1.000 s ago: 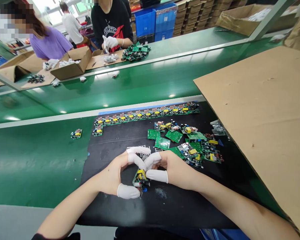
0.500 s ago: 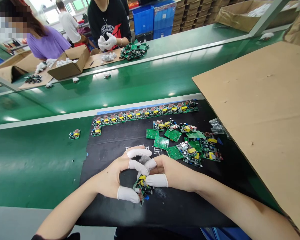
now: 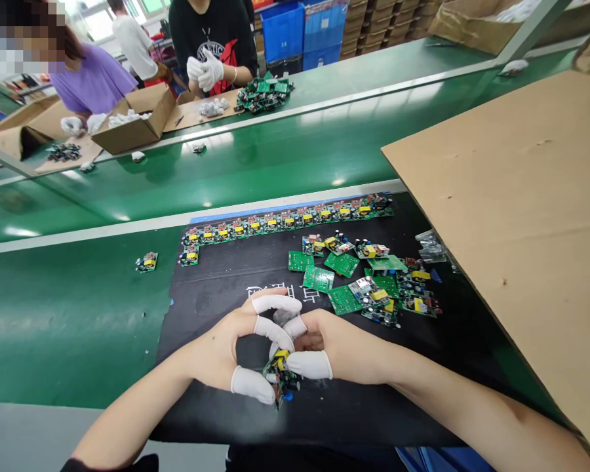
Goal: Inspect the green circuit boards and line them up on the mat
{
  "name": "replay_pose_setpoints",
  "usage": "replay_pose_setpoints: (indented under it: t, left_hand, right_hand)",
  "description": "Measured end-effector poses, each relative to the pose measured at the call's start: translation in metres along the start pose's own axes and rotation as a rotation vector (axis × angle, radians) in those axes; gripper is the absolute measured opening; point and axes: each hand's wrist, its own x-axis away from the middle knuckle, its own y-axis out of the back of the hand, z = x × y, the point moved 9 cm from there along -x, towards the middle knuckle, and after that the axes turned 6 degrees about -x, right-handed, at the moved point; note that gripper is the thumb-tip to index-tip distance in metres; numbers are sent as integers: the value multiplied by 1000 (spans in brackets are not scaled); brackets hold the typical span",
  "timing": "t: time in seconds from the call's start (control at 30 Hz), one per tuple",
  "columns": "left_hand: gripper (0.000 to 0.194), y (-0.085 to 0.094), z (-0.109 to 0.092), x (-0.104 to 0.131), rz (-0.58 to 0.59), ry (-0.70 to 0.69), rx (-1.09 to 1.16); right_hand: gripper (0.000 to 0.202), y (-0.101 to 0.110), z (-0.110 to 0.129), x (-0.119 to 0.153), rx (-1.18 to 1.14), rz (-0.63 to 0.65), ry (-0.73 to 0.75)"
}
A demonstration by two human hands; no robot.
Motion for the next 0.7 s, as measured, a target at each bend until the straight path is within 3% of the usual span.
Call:
replay_pose_setpoints:
  t: [0.7]
  left_hand:
    - [40, 0, -2, -2, 7, -67, 4]
  right_hand:
    - [20, -2, -5, -2, -83, 2, -45]
